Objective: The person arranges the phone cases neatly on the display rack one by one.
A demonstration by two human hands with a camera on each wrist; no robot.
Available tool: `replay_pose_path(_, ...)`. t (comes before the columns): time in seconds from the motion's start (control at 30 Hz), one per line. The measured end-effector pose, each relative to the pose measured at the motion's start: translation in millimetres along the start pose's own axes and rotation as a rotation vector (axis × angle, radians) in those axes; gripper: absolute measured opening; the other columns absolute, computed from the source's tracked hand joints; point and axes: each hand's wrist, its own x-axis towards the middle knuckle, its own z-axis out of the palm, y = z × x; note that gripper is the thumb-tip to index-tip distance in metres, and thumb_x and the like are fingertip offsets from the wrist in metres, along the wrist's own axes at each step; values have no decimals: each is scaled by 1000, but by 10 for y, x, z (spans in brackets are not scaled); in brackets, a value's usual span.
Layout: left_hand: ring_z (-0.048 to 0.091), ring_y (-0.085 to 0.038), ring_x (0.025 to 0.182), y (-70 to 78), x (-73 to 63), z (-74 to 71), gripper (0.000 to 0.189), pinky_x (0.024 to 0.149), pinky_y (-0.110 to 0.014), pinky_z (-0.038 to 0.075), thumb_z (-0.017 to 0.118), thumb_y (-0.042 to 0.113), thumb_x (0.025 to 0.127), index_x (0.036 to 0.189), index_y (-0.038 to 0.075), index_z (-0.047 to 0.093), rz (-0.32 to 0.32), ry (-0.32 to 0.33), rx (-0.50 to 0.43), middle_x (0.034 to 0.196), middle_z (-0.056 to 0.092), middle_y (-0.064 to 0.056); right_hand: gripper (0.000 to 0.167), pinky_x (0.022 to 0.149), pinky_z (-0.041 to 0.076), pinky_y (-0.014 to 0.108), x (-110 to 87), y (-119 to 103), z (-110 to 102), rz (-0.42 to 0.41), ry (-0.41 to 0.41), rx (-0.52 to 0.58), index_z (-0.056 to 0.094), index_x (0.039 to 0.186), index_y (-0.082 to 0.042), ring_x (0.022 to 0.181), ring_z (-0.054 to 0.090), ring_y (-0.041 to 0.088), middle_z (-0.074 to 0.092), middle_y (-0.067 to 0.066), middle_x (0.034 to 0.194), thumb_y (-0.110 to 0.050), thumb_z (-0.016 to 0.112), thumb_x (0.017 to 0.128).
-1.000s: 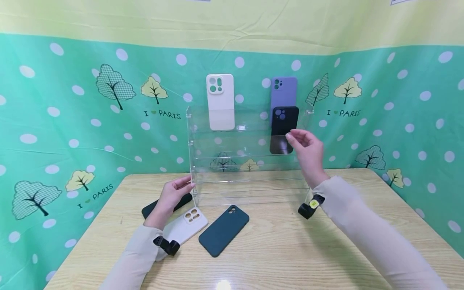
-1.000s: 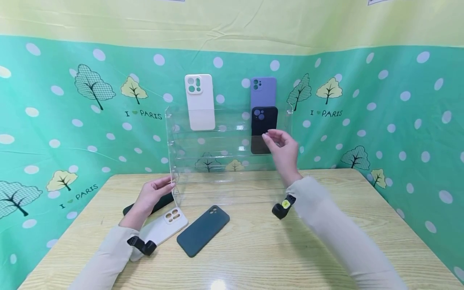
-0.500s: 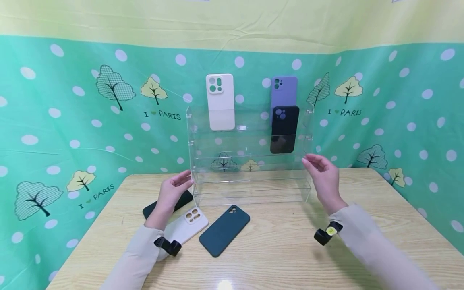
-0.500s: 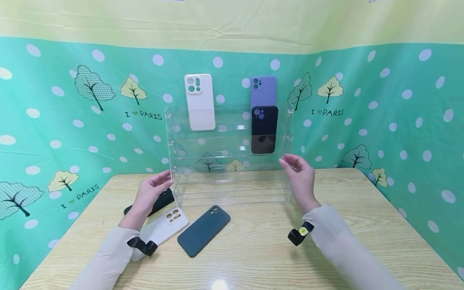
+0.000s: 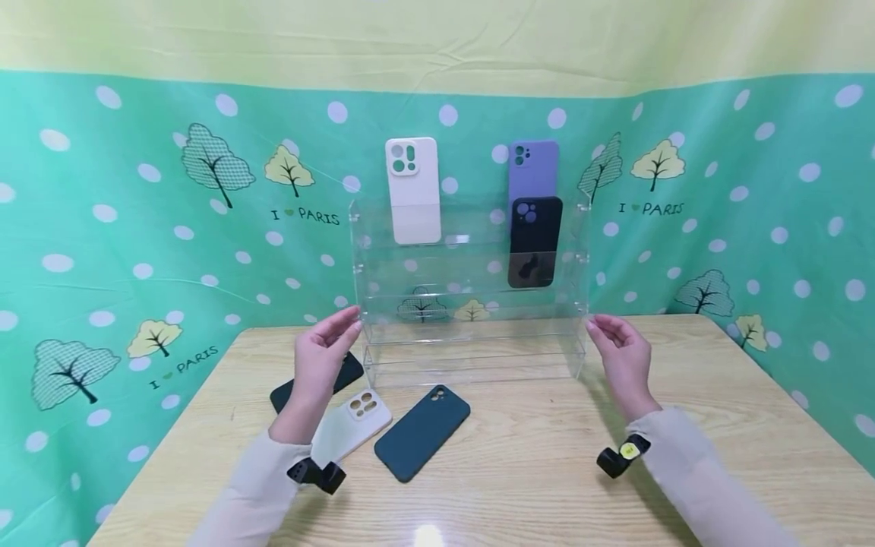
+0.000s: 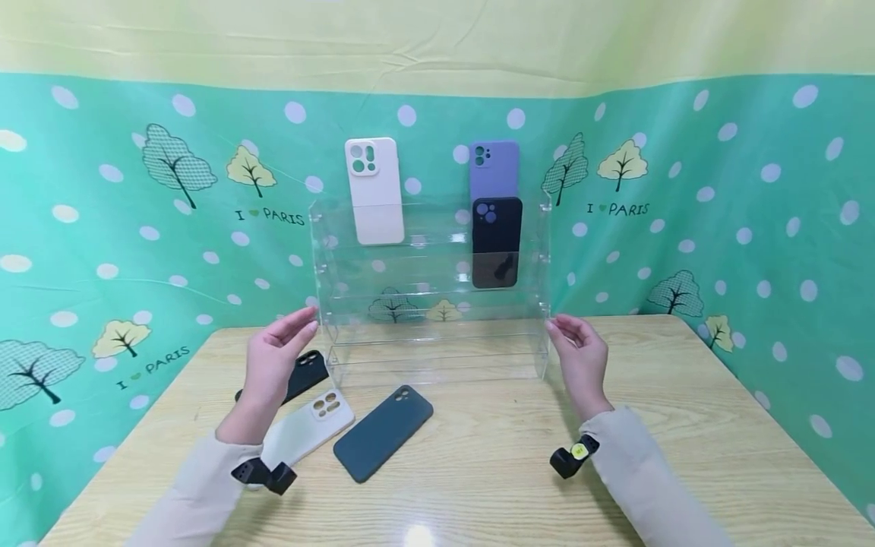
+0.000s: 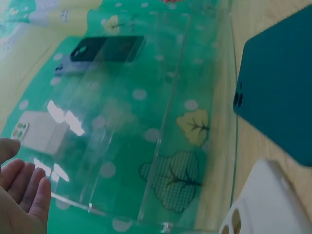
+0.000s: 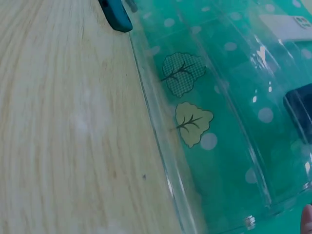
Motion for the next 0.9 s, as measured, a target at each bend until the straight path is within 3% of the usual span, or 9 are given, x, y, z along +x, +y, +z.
replay_pose_path(0.1, 62, -4, 99, 1, -73, 75, 35, 88, -19, 50, 67, 12, 88, 121, -1, 61, -41, -74, -19, 114, 68, 1, 35, 77, 48, 8, 17, 65, -9, 10, 14, 25, 61, 114, 3, 89, 61, 1, 66, -12, 93, -15, 70, 86)
replay_pose_path(0.33, 62, -6, 101, -153, -236, 276, 36, 94, -24, 47, 66, 12, 89, 123, 1, 61, -235, -238, 22, 121, 64, -9, 42, 78, 47, 7, 38, 203, -29, 96, -54, 53, 58, 121, 3, 88, 60, -2, 66, -16, 93, -14, 71, 85)
replay_pose_path(0.5, 62, -14, 105, -340, -355, 425, 33, 101, -35, 43, 65, 7, 88, 120, -1, 62, -329, -267, -16, 119, 64, -13, 50, 78, 48, 8, 42, 263, -18, 108, -122, 10, 54, 126, 4, 87, 60, -4, 67, -14, 99, -19, 71, 85)
replay_pose_path(0.67, 58, -28, 113, -496, -440, 565, 35, 101, -38, 43, 62, 2, 88, 121, -8, 58, -357, -271, -33, 121, 62, -20, 50, 79, 48, 9, 45, 286, 5, 103, -123, -32, 55, 126, 2, 88, 60, -5, 66, -16, 99, -22, 71, 85)
replay_pose_path(0.9, 48, -34, 122, -643, -504, 694, 47, 102, -42, 41, 65, 8, 87, 130, -7, 50, -390, -318, 30, 131, 54, -22, 47, 77, 49, 9, 72, 310, 43, 108, -93, -74, 56, 125, 1, 86, 59, -5, 63, -22, 91, -21, 70, 86)
